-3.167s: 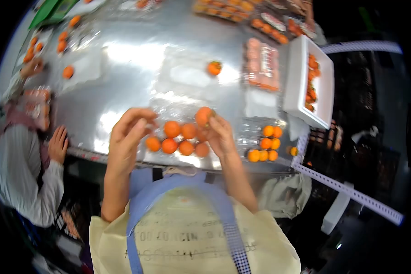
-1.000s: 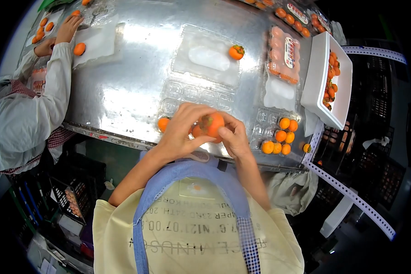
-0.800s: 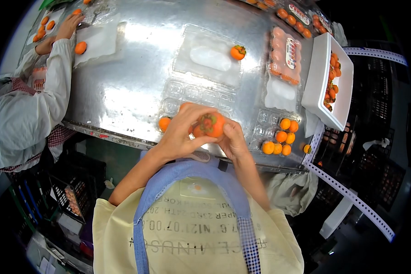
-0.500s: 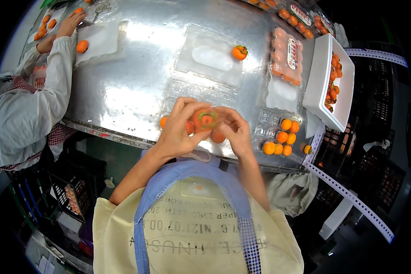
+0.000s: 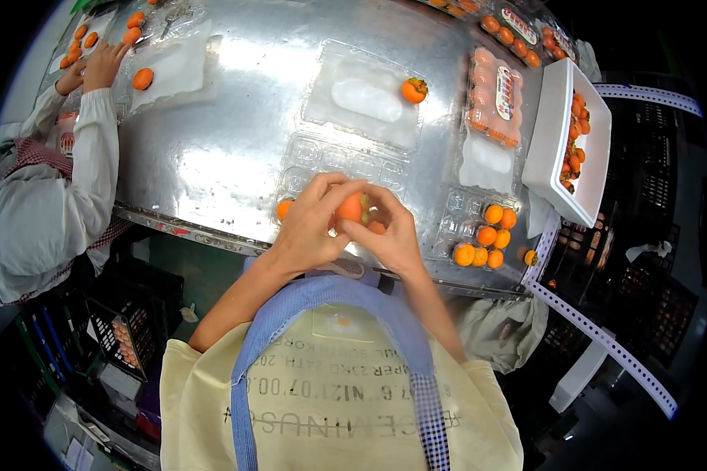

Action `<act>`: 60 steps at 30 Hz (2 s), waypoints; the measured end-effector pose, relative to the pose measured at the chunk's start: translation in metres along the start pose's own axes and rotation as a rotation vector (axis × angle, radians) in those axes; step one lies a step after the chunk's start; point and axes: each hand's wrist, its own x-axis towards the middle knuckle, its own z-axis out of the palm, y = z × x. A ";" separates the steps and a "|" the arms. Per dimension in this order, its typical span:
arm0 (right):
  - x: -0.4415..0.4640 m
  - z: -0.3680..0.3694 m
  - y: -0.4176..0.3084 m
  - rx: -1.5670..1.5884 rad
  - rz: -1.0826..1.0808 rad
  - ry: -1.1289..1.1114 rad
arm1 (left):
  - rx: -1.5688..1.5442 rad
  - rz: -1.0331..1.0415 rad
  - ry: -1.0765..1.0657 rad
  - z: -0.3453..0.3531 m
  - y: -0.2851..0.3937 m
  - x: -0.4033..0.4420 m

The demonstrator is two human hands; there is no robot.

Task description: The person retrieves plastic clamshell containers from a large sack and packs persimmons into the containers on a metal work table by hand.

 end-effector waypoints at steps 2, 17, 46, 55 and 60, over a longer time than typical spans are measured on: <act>0.000 0.000 -0.002 0.108 0.024 -0.015 | -0.063 -0.037 0.022 0.001 0.005 0.001; 0.001 -0.013 0.013 0.632 0.207 -0.167 | -0.049 0.046 0.084 -0.002 0.004 0.004; -0.007 -0.054 0.044 0.656 0.120 0.215 | -0.561 -0.359 0.168 0.001 -0.013 -0.017; 0.011 -0.344 -0.028 0.675 -0.537 0.624 | -0.512 -0.388 0.236 0.016 0.006 -0.037; 0.015 -0.280 -0.017 0.446 -0.365 0.560 | -0.475 -0.440 0.338 0.030 0.013 -0.059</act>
